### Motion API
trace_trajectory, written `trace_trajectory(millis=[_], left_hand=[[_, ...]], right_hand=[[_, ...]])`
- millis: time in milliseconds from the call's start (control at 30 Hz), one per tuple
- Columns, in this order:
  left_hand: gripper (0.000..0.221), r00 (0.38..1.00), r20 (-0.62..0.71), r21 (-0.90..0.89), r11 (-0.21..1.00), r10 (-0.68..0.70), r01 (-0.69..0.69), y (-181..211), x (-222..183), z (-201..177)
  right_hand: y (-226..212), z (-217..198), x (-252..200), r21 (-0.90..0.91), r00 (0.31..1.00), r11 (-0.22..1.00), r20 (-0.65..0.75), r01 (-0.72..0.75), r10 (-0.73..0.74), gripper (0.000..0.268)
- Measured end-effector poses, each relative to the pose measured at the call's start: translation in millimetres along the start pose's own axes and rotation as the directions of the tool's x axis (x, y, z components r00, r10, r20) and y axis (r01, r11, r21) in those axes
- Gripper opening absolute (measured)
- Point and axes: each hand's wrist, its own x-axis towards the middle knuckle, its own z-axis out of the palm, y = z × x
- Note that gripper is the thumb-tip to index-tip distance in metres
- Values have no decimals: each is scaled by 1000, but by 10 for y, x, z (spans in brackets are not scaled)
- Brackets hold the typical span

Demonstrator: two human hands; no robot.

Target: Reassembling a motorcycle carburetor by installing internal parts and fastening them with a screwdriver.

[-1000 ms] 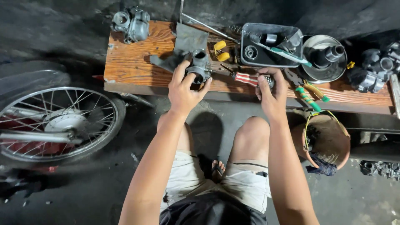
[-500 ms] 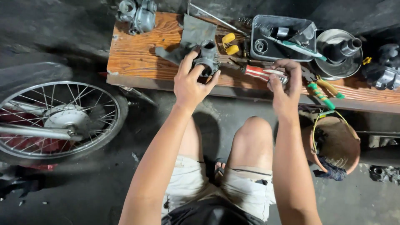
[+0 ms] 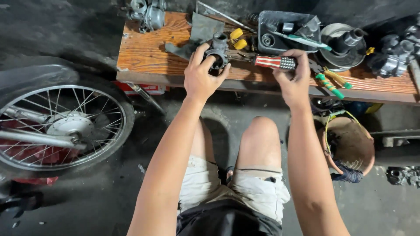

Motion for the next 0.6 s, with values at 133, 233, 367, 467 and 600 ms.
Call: trace_trajectory(millis=[133,233,367,467,600], left_hand=[[28,1000,-12,15,1000,-11,11,-23,-24,32],[26,1000,-16,29,1000,-4,5,-4,10,18],[26,1000,-5,22,1000,2,-1,7,21,17],[27,1000,-6,20,1000,-2,2,-10,-9,36],[26,1000,3,18,1000,-6,6,-11,-2,39]], right_hand=[[-91,67,26,116,1000,993,15,-13,11,18],[-83,37,70,160,996,983,-20,-87,91,11],[-36,-11,49,-29,999,999,36,30,-29,43],[-68,33,18,96,1000,995,12,-27,26,27],[-27,16,39,188,1000,982,17,3,-6,20]])
